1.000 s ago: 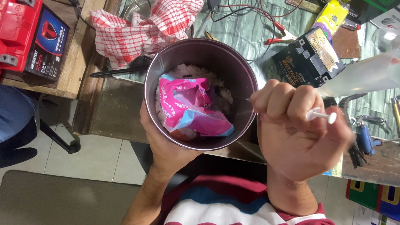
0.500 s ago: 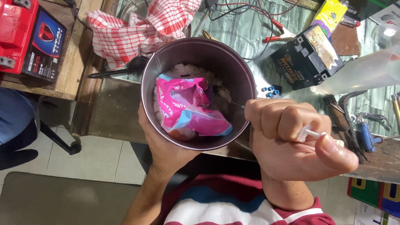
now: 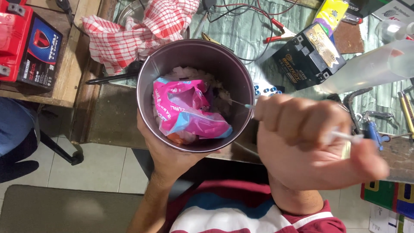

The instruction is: Filling battery cells with liquid using a syringe and sealing them with small plastic plugs.

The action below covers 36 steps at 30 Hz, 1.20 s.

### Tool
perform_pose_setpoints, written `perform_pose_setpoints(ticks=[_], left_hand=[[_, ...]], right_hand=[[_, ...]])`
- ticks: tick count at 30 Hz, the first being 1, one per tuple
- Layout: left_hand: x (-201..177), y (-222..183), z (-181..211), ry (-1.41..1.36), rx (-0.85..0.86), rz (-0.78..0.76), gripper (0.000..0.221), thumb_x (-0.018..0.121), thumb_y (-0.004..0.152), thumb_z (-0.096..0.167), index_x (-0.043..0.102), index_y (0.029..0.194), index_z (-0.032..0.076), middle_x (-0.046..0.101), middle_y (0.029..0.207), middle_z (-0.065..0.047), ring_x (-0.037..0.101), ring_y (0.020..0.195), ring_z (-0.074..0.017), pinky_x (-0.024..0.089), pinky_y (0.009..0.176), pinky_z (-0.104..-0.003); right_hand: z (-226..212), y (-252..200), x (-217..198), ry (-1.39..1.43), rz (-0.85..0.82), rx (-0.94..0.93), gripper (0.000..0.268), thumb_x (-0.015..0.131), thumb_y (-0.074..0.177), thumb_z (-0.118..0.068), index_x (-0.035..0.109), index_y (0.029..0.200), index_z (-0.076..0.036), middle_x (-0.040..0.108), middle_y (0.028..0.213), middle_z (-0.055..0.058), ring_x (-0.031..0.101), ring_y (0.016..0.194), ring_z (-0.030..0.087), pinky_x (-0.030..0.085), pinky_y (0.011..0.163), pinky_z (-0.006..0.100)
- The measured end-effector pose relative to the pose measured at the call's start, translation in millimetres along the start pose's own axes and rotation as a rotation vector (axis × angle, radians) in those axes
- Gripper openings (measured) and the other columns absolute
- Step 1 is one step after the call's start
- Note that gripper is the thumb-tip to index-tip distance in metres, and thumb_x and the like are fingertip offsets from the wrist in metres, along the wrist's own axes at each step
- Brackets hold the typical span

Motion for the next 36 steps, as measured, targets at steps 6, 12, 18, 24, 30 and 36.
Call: perform_pose_setpoints(ticks=[6, 12, 18, 24, 30, 36], left_hand=[[1, 1, 9, -0.306, -0.073, 0.010, 0.116, 0.078, 0.078, 0.052, 0.012, 0.162, 0.006, 0.018, 0.170, -0.020, 0.033, 0.162, -0.0371, 0.039, 0.139, -0.052], [10, -32, 34, -0.040, 0.623, 0.668, 0.051, 0.073, 0.080, 0.047, 0.046, 0.116, 0.022, 0.043, 0.117, -0.002, 0.045, 0.107, -0.0173, 0.047, 0.095, -0.035], [55, -22, 83, -0.144, 0.544, -0.356, 0.031, 0.075, 0.098, 0.026, 0.063, 0.116, 0.004, 0.070, 0.114, -0.012, 0.072, 0.102, -0.0267, 0.065, 0.095, -0.039], [98, -21, 75, -0.143, 0.188, -0.456, 0.061, 0.078, 0.095, 0.033, 0.049, 0.138, 0.001, 0.059, 0.135, -0.016, 0.061, 0.129, -0.0298, 0.052, 0.110, -0.043], [105, -13, 76, -0.155, 0.166, -0.414, 0.052, 0.077, 0.092, 0.031, 0.057, 0.130, 0.002, 0.063, 0.127, -0.015, 0.065, 0.123, -0.0287, 0.051, 0.108, -0.042], [106, -9, 76, -0.169, 0.142, -0.445, 0.054, 0.074, 0.092, 0.036, 0.056, 0.131, 0.002, 0.063, 0.128, -0.016, 0.065, 0.124, -0.0285, 0.050, 0.110, -0.042]], right_hand=[[-33, -30, -73, -0.122, 0.183, -0.063, 0.040, 0.056, 0.099, -0.046, 0.027, 0.090, -0.019, 0.028, 0.095, -0.007, 0.022, 0.086, 0.011, 0.028, 0.079, 0.030], [-45, -50, -123, -0.279, 0.131, 0.024, 0.026, 0.036, 0.116, -0.036, 0.031, 0.094, -0.023, 0.029, 0.089, -0.007, 0.022, 0.075, 0.011, 0.029, 0.065, 0.025], [-24, -40, -117, -0.151, -0.025, -0.042, 0.017, 0.030, 0.121, -0.037, 0.042, 0.115, -0.027, 0.026, 0.076, -0.007, 0.022, 0.056, 0.008, 0.026, 0.043, 0.021], [-17, -47, -113, -0.097, 0.103, -0.010, 0.018, 0.035, 0.117, -0.031, 0.045, 0.103, -0.025, 0.028, 0.077, -0.004, 0.023, 0.064, 0.012, 0.025, 0.055, 0.026], [-2, -45, -119, -0.041, 0.079, -0.067, 0.013, 0.045, 0.113, -0.024, 0.048, 0.101, -0.018, 0.032, 0.076, 0.000, 0.031, 0.065, 0.015, 0.028, 0.055, 0.030], [0, -47, -120, -0.048, 0.075, -0.067, 0.016, 0.039, 0.114, -0.025, 0.045, 0.101, -0.019, 0.032, 0.075, -0.001, 0.029, 0.064, 0.015, 0.029, 0.055, 0.030]])
Point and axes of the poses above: each hand's wrist, its own y-axis towards the middle knuckle, its own x-axis out of the palm, z = x × y, the point moved 3 cm from there along y, towards the middle knuckle
